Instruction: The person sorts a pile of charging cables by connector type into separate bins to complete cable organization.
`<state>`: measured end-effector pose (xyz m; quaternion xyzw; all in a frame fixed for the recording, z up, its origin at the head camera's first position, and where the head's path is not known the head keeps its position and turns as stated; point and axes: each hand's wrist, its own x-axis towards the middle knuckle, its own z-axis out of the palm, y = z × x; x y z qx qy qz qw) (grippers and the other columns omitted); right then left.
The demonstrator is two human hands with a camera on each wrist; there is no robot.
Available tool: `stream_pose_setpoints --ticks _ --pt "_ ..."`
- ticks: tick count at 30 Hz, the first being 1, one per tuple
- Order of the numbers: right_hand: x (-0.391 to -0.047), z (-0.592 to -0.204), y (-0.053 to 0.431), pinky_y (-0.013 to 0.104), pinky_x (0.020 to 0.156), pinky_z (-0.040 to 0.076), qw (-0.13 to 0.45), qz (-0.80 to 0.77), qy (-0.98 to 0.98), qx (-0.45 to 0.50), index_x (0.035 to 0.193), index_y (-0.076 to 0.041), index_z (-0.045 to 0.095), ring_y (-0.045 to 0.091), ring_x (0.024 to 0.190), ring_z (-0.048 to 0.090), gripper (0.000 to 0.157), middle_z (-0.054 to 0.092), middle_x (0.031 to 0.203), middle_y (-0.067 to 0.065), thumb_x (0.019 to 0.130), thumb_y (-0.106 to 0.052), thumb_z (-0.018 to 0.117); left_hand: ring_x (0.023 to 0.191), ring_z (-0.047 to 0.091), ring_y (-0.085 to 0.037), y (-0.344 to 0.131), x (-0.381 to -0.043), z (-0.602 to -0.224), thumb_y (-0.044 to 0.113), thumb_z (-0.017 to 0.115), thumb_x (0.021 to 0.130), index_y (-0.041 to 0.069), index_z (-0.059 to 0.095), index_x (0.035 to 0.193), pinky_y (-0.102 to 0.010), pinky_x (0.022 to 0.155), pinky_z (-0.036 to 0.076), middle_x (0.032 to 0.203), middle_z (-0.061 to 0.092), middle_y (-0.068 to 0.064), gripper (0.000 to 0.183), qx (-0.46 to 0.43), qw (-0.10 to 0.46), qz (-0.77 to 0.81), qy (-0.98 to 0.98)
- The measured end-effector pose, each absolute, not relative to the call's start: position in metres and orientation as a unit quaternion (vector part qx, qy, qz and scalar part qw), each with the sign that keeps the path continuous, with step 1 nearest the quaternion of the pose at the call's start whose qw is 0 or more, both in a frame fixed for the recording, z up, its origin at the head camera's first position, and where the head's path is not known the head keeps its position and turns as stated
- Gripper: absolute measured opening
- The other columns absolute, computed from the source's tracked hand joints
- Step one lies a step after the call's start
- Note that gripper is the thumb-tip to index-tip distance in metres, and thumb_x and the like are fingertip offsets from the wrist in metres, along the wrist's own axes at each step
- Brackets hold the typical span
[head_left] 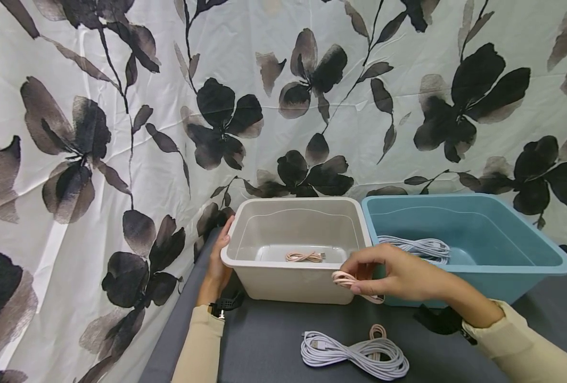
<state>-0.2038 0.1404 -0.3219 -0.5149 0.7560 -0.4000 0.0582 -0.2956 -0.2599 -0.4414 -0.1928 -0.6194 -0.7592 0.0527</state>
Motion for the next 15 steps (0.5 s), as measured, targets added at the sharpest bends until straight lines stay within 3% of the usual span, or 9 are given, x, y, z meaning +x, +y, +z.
stream_pose_setpoints --ticks 8,15 --pt "-0.227 -0.289 0.136 0.026 0.059 0.050 0.070 -0.367 0.795 -0.478 0.111 -0.024 0.067 0.010 0.071 0.059 0.020 0.065 0.084 -0.007 0.091 -0.024 0.066 0.147 0.020 -0.021 -0.259 -0.295 -0.439 0.028 0.030 0.097 0.026 0.023 0.153 -0.055 0.116 0.009 0.160 0.022 0.004 0.057 -0.189 0.051 -0.762 -0.618" --pt "-0.257 -0.274 0.128 0.031 0.065 0.053 0.100 -0.341 0.815 -0.457 0.111 -0.027 0.068 0.014 0.078 0.062 0.022 0.067 0.089 -0.004 0.090 -0.031 0.067 0.148 0.019 -0.021 -0.259 -0.294 -0.439 0.027 0.028 0.097 0.019 0.018 0.155 -0.051 0.116 0.012 0.160 0.022 0.004 0.059 -0.190 0.052 -0.760 -0.619"
